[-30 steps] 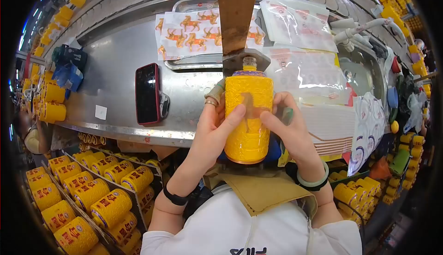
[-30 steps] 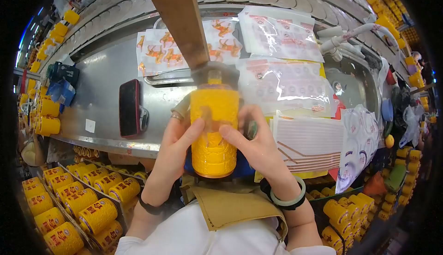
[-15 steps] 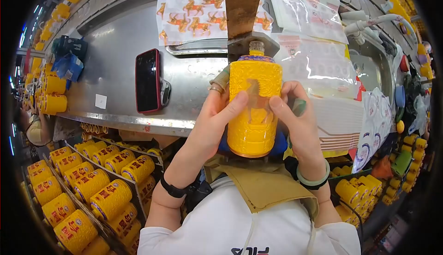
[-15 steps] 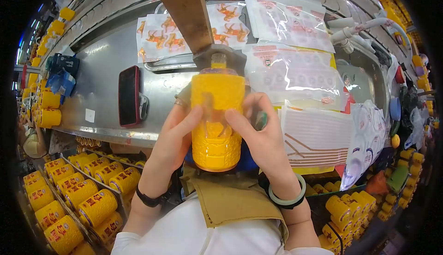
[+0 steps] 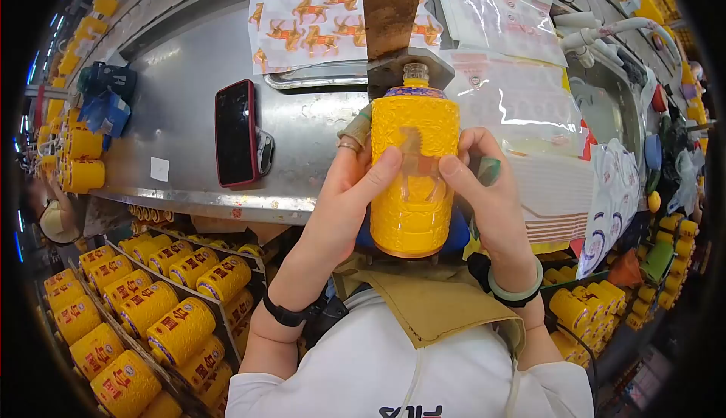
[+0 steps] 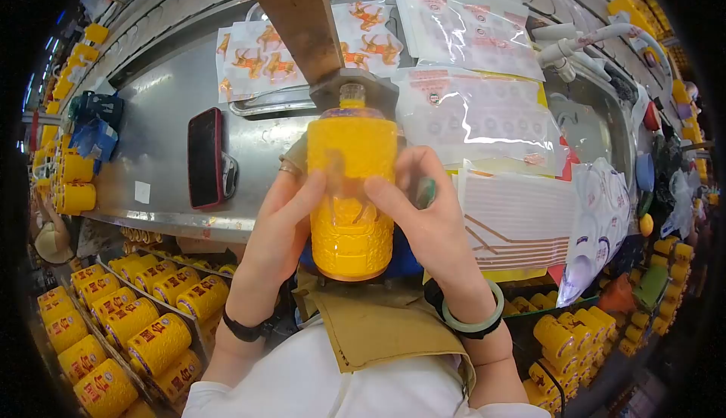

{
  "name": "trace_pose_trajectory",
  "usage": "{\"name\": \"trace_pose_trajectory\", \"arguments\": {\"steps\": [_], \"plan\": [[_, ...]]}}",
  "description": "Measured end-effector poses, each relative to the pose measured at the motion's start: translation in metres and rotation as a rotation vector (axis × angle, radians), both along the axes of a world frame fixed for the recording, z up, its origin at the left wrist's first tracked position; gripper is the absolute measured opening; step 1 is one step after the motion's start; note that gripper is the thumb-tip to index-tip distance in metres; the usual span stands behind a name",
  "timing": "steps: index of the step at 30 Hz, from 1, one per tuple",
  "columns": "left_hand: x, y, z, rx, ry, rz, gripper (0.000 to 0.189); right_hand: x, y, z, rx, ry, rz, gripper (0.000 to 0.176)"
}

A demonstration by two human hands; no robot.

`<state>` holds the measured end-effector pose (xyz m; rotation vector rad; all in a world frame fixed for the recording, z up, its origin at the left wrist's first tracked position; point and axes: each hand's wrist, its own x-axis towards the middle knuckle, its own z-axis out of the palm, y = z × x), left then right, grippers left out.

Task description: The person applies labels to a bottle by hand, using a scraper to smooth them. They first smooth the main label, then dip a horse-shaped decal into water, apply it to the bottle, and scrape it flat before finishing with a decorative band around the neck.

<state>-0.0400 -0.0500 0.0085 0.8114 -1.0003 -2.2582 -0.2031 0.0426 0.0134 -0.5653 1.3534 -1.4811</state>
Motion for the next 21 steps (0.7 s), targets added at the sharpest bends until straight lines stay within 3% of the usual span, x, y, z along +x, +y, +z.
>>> {"name": "trace_pose_trajectory", "arguments": {"steps": [6,9,12,21], "plan": [[0.006,0.003,-0.004,0.066,0.055,0.030,0.060,-0.012,0.004,-0.001,0.073,-0.156,0.032,0.017],[0.012,0.006,-0.009,0.020,0.059,0.030,0.065,-0.010,0.003,0.001,0.062,-0.101,0.038,0.016],[0.013,0.010,-0.001,-0.080,0.093,-0.034,0.083,-0.007,0.002,0.002,0.029,-0.063,0.031,0.017],[0.011,0.010,0.001,-0.158,0.039,-0.044,0.082,-0.005,0.002,0.001,0.031,0.000,0.040,0.023]]}}
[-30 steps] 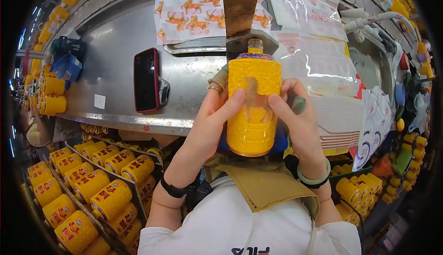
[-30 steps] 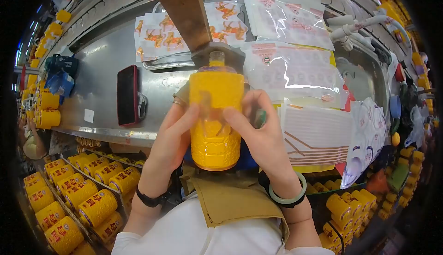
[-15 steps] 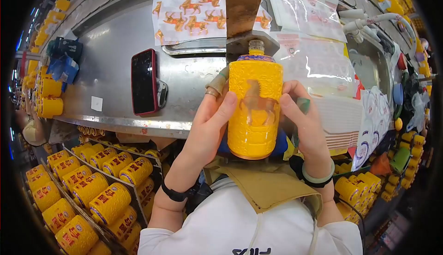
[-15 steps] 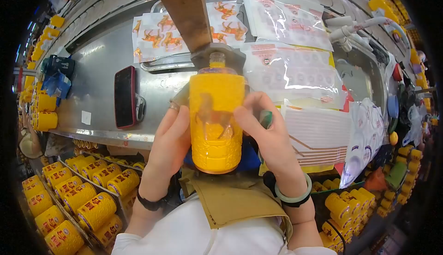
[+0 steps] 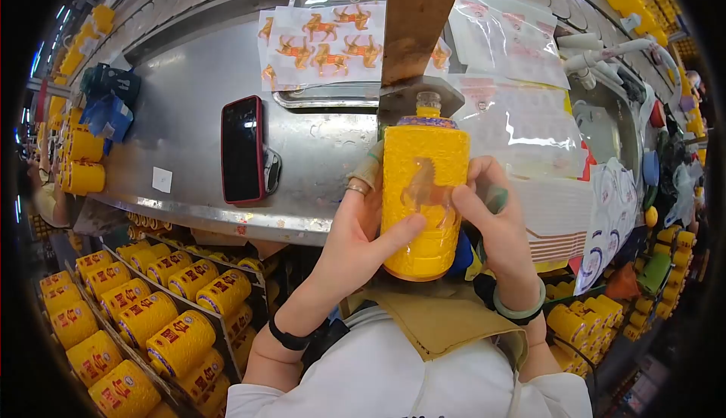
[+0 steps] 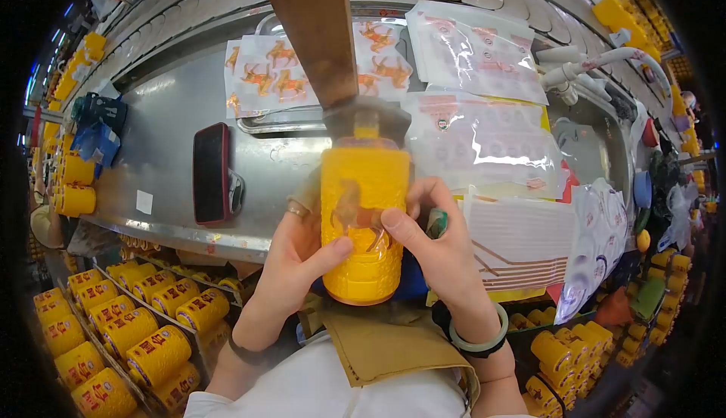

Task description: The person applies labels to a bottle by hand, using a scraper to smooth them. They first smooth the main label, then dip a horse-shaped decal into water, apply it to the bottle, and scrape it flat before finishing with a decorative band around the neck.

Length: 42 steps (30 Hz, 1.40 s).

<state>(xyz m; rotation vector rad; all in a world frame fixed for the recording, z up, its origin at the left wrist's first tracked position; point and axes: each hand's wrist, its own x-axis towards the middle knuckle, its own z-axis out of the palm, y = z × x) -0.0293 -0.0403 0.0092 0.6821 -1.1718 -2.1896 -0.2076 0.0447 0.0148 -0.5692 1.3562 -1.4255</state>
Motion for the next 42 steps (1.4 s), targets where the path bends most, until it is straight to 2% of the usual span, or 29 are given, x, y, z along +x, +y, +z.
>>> {"name": "trace_pose_trajectory", "arguments": {"steps": [24,35,42], "plan": [[-0.0006,0.0011,0.0006,0.009,-0.033,0.003,0.082,-0.0006,0.0008,-0.0009,-0.012,-0.036,0.002,0.022],[-0.0031,0.0028,0.0003,0.095,-0.029,0.069,0.067,-0.0046,0.0010,0.0032,0.016,-0.071,0.010,0.020],[-0.0069,0.0044,0.0046,0.098,-0.079,0.093,0.067,-0.0028,0.0019,-0.0044,0.010,0.006,-0.007,0.023]]}}
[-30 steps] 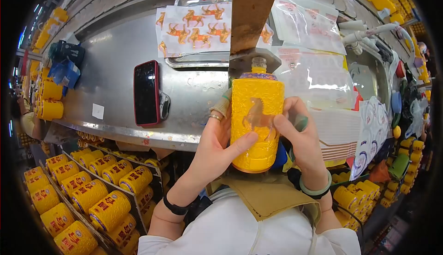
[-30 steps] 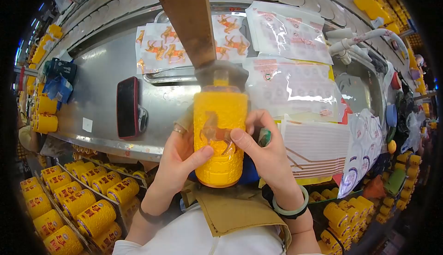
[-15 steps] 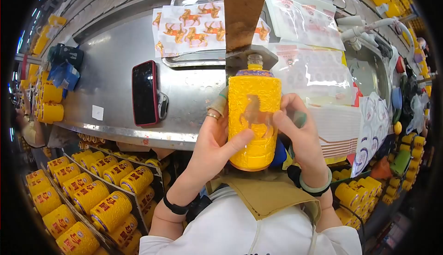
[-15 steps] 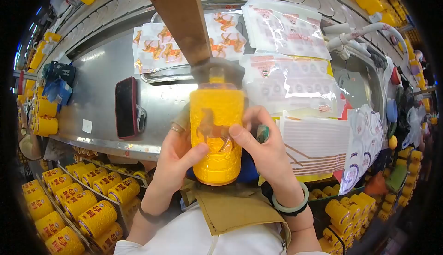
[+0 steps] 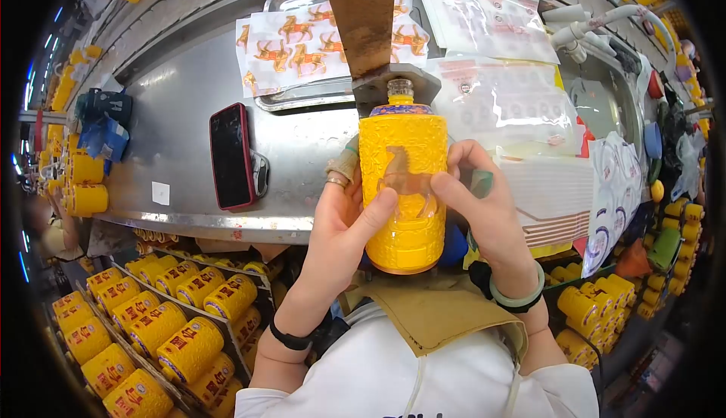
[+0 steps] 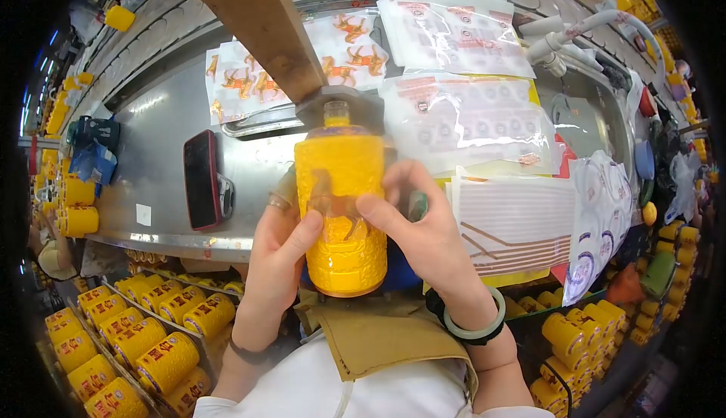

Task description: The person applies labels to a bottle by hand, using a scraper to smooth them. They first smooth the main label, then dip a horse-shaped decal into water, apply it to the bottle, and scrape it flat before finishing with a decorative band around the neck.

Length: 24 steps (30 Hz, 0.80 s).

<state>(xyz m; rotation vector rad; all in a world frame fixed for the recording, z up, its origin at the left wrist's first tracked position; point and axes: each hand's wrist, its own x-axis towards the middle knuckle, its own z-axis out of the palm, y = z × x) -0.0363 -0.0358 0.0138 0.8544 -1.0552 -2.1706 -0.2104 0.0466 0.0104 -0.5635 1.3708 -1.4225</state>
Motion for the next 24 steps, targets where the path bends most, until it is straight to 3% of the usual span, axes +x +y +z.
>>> {"name": "trace_pose_trajectory", "arguments": {"steps": [12,15,24], "plan": [[-0.0006,0.0006,0.0018,0.014,0.008,-0.005,0.069,-0.0011,0.0004,-0.0002,-0.010,-0.016,0.007,0.025],[-0.0015,0.0001,0.0013,-0.004,0.000,-0.009,0.069,-0.0031,-0.0003,0.0010,-0.006,-0.005,-0.013,0.018],[-0.0022,-0.0025,0.0020,0.019,-0.068,0.009,0.062,-0.0067,0.0004,-0.0021,-0.001,-0.181,-0.011,0.014]]}}
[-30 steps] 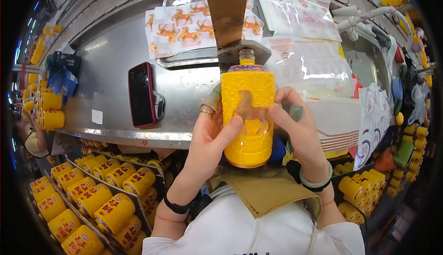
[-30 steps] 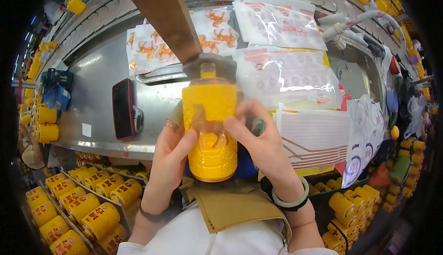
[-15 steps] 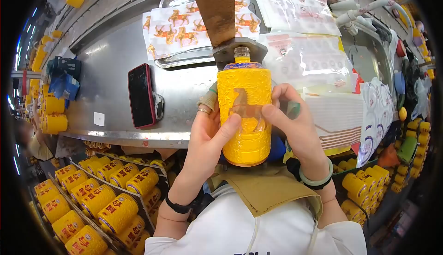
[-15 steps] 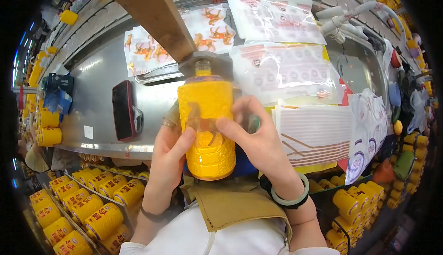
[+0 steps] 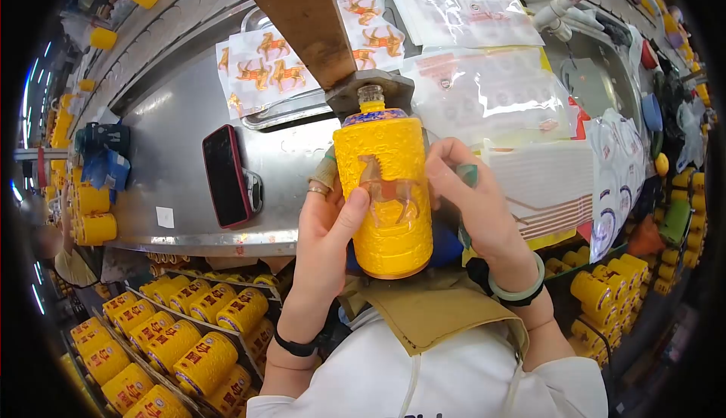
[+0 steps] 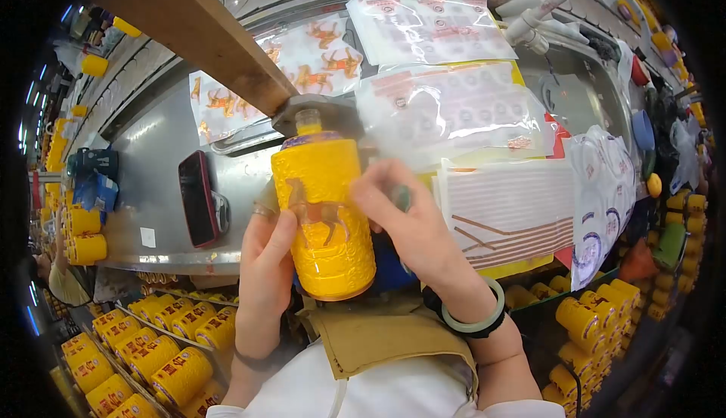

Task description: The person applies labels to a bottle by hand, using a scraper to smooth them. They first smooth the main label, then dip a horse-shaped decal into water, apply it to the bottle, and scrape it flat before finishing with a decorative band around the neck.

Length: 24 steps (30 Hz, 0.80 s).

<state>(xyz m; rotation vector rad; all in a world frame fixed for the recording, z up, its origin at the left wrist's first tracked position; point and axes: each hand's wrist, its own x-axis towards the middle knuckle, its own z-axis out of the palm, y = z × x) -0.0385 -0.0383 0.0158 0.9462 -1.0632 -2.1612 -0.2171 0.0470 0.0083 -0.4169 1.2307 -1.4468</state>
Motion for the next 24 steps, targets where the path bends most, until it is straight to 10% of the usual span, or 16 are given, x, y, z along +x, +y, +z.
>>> {"name": "trace_pose_trajectory", "arguments": {"steps": [24], "plan": [[-0.002,0.003,0.002,-0.055,-0.009,-0.011,0.062,-0.010,0.002,0.004,-0.045,0.023,-0.117,0.025]]}}
